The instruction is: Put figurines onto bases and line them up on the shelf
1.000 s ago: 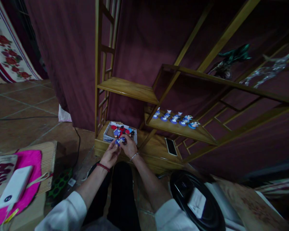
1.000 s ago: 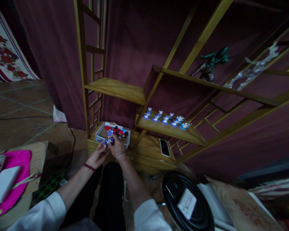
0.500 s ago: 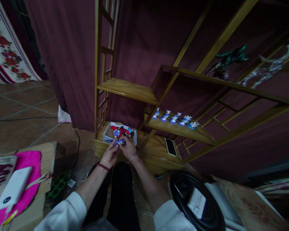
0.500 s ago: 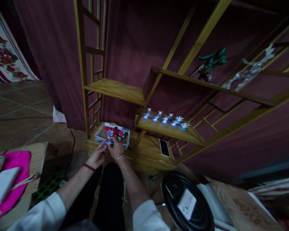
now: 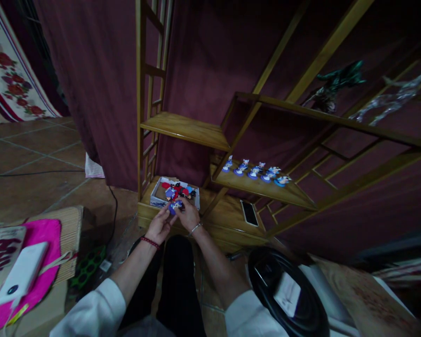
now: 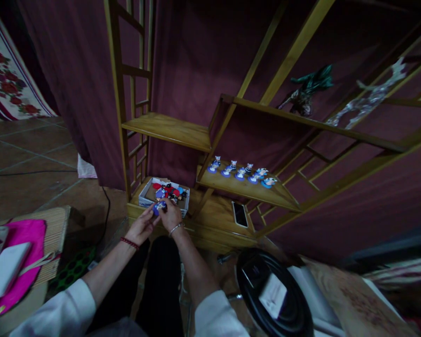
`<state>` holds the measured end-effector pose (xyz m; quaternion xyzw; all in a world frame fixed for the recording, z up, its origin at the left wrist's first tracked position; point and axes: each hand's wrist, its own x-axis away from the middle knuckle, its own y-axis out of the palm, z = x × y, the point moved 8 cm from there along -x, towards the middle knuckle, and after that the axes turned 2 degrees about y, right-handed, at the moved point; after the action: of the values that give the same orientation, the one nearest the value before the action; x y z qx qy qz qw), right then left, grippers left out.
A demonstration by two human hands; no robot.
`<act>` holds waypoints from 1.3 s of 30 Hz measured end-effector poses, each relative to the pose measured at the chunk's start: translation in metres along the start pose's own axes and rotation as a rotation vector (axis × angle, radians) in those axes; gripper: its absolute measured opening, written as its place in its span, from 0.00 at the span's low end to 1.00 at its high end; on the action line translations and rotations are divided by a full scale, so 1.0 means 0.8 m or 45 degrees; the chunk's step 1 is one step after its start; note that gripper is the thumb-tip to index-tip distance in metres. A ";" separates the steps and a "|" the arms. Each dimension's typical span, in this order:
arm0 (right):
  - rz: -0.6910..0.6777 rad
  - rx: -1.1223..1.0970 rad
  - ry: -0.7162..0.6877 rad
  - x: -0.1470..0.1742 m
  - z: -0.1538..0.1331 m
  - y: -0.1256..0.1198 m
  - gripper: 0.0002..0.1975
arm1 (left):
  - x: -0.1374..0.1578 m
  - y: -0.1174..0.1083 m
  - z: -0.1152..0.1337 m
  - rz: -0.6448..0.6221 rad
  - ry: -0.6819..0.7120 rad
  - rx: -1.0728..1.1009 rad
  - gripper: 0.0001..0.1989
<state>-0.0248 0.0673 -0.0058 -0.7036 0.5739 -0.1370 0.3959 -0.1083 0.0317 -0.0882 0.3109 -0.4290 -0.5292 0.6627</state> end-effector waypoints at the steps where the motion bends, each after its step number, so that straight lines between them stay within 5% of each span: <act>1: 0.001 -0.002 -0.002 0.000 0.000 0.000 0.14 | 0.000 0.000 0.000 -0.008 0.000 -0.005 0.14; 39: 0.147 0.210 0.132 0.002 -0.002 -0.010 0.12 | -0.002 0.002 -0.006 -0.007 0.061 -0.019 0.16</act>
<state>-0.0196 0.0652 0.0009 -0.6265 0.6199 -0.1971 0.4294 -0.1032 0.0334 -0.0893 0.3198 -0.4080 -0.5267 0.6737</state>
